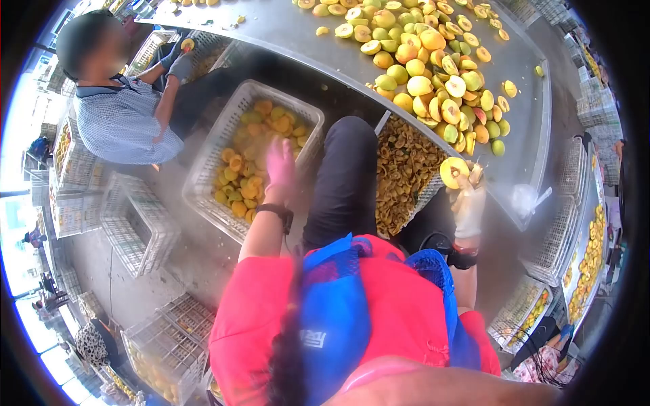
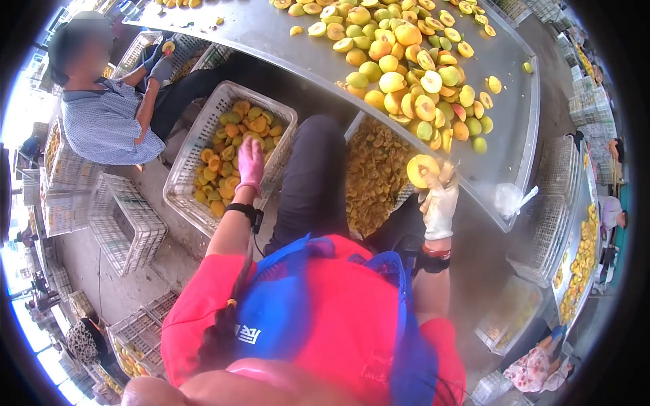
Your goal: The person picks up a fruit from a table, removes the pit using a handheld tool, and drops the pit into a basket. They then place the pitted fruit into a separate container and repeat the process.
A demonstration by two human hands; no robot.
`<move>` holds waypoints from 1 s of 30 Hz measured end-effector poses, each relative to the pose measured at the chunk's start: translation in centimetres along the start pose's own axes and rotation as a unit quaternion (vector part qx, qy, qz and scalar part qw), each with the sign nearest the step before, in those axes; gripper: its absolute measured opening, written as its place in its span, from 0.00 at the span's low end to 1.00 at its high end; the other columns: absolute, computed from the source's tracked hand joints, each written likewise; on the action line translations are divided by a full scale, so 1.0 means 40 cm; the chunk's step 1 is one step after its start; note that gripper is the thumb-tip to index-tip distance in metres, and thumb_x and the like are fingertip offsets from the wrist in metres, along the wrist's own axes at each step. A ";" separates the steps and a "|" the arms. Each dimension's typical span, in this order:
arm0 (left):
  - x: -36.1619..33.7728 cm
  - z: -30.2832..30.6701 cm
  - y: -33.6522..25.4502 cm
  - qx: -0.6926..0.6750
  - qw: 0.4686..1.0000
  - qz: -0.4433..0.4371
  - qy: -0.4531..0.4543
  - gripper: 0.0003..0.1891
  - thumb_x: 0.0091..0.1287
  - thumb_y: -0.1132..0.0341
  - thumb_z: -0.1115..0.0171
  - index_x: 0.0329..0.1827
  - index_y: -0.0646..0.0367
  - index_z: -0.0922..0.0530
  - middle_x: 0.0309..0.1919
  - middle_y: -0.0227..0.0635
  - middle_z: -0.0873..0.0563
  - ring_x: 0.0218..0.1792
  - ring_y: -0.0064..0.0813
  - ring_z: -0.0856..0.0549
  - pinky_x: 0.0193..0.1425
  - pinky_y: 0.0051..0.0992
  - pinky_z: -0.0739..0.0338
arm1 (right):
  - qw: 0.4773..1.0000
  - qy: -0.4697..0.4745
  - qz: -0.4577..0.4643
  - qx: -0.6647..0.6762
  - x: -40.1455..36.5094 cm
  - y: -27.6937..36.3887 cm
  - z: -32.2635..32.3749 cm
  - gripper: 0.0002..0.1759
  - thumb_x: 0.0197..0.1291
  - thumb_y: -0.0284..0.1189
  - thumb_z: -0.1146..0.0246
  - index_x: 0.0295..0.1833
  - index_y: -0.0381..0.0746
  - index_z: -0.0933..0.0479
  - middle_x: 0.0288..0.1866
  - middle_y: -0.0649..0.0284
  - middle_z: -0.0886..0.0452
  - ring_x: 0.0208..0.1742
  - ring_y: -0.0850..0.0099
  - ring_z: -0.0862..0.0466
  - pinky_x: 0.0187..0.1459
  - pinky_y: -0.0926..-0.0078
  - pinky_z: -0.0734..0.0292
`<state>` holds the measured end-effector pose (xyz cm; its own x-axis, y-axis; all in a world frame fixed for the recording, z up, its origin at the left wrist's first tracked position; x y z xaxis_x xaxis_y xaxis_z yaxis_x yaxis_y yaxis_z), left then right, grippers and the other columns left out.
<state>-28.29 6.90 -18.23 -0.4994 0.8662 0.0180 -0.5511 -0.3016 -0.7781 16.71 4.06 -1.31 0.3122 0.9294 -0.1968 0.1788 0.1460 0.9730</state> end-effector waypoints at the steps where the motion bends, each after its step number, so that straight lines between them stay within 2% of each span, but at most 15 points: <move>1: 0.009 0.027 -0.055 -0.041 0.996 -0.047 -0.068 0.25 0.78 0.53 0.47 0.69 0.63 0.27 0.65 0.50 0.22 0.68 0.46 0.25 0.72 0.37 0.32 | 1.000 0.005 0.003 -0.003 -0.012 0.004 -0.008 0.26 0.62 0.26 0.32 0.64 0.38 0.31 0.43 0.62 0.16 0.23 0.78 0.18 0.17 0.87 0.30; 3: -0.010 0.106 -0.230 -0.048 0.979 -0.129 -0.148 0.21 0.77 0.59 0.44 0.66 0.63 0.25 0.61 0.47 0.20 0.64 0.45 0.23 0.70 0.37 0.30 | 1.000 0.014 0.003 -0.013 -0.035 0.009 -0.027 0.26 0.62 0.26 0.33 0.64 0.38 0.31 0.44 0.62 0.17 0.23 0.79 0.18 0.18 0.87 0.29; 6: -0.075 0.166 -0.457 -0.083 0.934 -0.300 -0.176 0.19 0.75 0.65 0.42 0.65 0.62 0.24 0.59 0.45 0.19 0.62 0.44 0.22 0.68 0.39 0.29 | 0.999 0.025 0.006 -0.019 -0.066 0.015 -0.051 0.24 0.62 0.24 0.34 0.64 0.38 0.30 0.47 0.62 0.17 0.24 0.81 0.20 0.19 0.87 0.29; 8: -0.145 0.139 -0.569 -0.162 0.929 -0.326 -0.062 0.18 0.72 0.70 0.41 0.64 0.61 0.24 0.58 0.44 0.18 0.58 0.41 0.20 0.65 0.36 0.26 | 0.998 0.041 -0.001 -0.041 -0.099 0.047 -0.086 0.24 0.63 0.24 0.35 0.64 0.38 0.30 0.47 0.62 0.17 0.23 0.82 0.21 0.19 0.88 0.30; 10: -0.217 0.034 -0.606 -0.291 0.915 -0.194 0.200 0.22 0.74 0.66 0.40 0.70 0.57 0.27 0.59 0.37 0.19 0.57 0.29 0.20 0.61 0.30 0.23 | 0.998 0.057 0.006 -0.038 -0.116 0.052 -0.086 0.23 0.64 0.23 0.35 0.64 0.39 0.29 0.47 0.62 0.17 0.23 0.83 0.23 0.19 0.90 0.32; 12: -0.290 -0.035 -0.649 -0.333 0.860 -0.188 0.338 0.26 0.76 0.60 0.41 0.74 0.59 0.32 0.62 0.37 0.22 0.51 0.20 0.19 0.56 0.22 0.23 | 0.997 0.078 0.026 -0.013 -0.128 0.046 -0.097 0.22 0.64 0.21 0.35 0.64 0.39 0.29 0.48 0.62 0.17 0.25 0.84 0.22 0.21 0.91 0.31; 13: -0.324 -0.057 -0.667 -0.405 0.779 -0.036 0.477 0.27 0.77 0.57 0.42 0.74 0.60 0.32 0.61 0.36 0.20 0.49 0.19 0.18 0.52 0.19 0.22 | 0.996 0.087 0.036 -0.002 -0.134 0.043 -0.099 0.22 0.64 0.20 0.35 0.64 0.39 0.29 0.48 0.63 0.17 0.26 0.84 0.22 0.22 0.91 0.31; 14: -0.354 -0.096 -0.666 -0.415 0.756 0.005 0.507 0.27 0.77 0.56 0.41 0.73 0.59 0.32 0.58 0.35 0.19 0.49 0.19 0.18 0.49 0.19 0.21 | 0.995 0.095 0.038 -0.010 -0.137 0.034 -0.097 0.22 0.66 0.19 0.36 0.64 0.38 0.28 0.49 0.64 0.18 0.33 0.84 0.20 0.27 0.91 0.29; 17: -0.393 -0.151 -0.656 -0.452 0.720 0.069 0.523 0.25 0.75 0.56 0.39 0.71 0.57 0.30 0.52 0.32 0.16 0.46 0.19 0.16 0.42 0.20 0.19 | 0.993 0.097 0.072 0.003 -0.144 0.002 -0.088 0.22 0.67 0.19 0.37 0.65 0.38 0.29 0.51 0.65 0.19 0.39 0.84 0.19 0.31 0.90 0.27; 21: -0.408 -0.158 -0.640 -0.460 0.732 0.088 0.495 0.23 0.74 0.57 0.37 0.67 0.56 0.27 0.49 0.30 0.16 0.44 0.19 0.16 0.38 0.21 0.18 | 0.994 0.108 0.014 0.004 -0.160 0.037 -0.069 0.18 0.68 0.20 0.39 0.63 0.36 0.29 0.54 0.59 0.18 0.31 0.77 0.16 0.26 0.85 0.25; 22: -0.407 -0.153 -0.646 -0.474 0.743 0.090 0.465 0.22 0.73 0.58 0.36 0.66 0.54 0.26 0.47 0.32 0.15 0.39 0.20 0.15 0.33 0.20 0.19 | 0.996 0.077 0.049 -0.021 -0.162 0.054 -0.066 0.13 0.72 0.26 0.40 0.58 0.35 0.27 0.53 0.56 0.17 0.26 0.75 0.16 0.23 0.84 0.26; 23: -0.400 -0.145 -0.640 -0.456 0.747 0.125 0.468 0.21 0.73 0.57 0.36 0.65 0.52 0.26 0.44 0.33 0.15 0.32 0.21 0.15 0.30 0.20 0.21 | 0.995 0.071 0.069 0.018 -0.155 0.058 -0.055 0.12 0.74 0.29 0.41 0.57 0.35 0.27 0.51 0.55 0.16 0.26 0.75 0.17 0.23 0.83 0.27; 25: -0.393 -0.149 -0.630 -0.454 0.758 0.155 0.443 0.20 0.74 0.56 0.36 0.64 0.51 0.25 0.41 0.34 0.15 0.27 0.22 0.17 0.28 0.19 0.22 | 0.988 0.059 0.111 0.095 -0.144 0.087 -0.041 0.15 0.77 0.36 0.44 0.54 0.33 0.27 0.47 0.54 0.15 0.26 0.76 0.17 0.23 0.83 0.28; 26: -0.395 -0.156 -0.620 -0.458 0.755 0.147 0.445 0.19 0.75 0.55 0.37 0.63 0.52 0.25 0.41 0.33 0.15 0.28 0.22 0.16 0.28 0.19 0.22 | 0.987 0.041 0.112 0.108 -0.145 0.102 -0.037 0.22 0.79 0.44 0.49 0.51 0.32 0.27 0.34 0.56 0.14 0.24 0.76 0.19 0.27 0.81 0.26; 30: -0.422 -0.168 -0.610 -0.429 0.766 0.135 0.460 0.18 0.75 0.57 0.38 0.63 0.52 0.25 0.42 0.31 0.16 0.36 0.19 0.16 0.33 0.18 0.22 | 0.966 0.117 0.225 -0.045 -0.098 0.120 -0.025 0.24 0.79 0.45 0.50 0.50 0.30 0.27 0.16 0.65 0.21 0.20 0.77 0.24 0.37 0.79 0.27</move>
<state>-1.93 2.31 -3.74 0.3815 0.8517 -0.3592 0.3283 -0.4881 -0.8087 15.42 1.46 4.26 0.1181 0.9553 0.2710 -0.0107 -0.2717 0.9623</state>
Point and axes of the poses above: each hand's wrist, its own x-axis towards the middle knuckle, its own z-axis out of the back of the hand, y = z × x, the point moved 3 cm from there along x, towards the middle knuckle
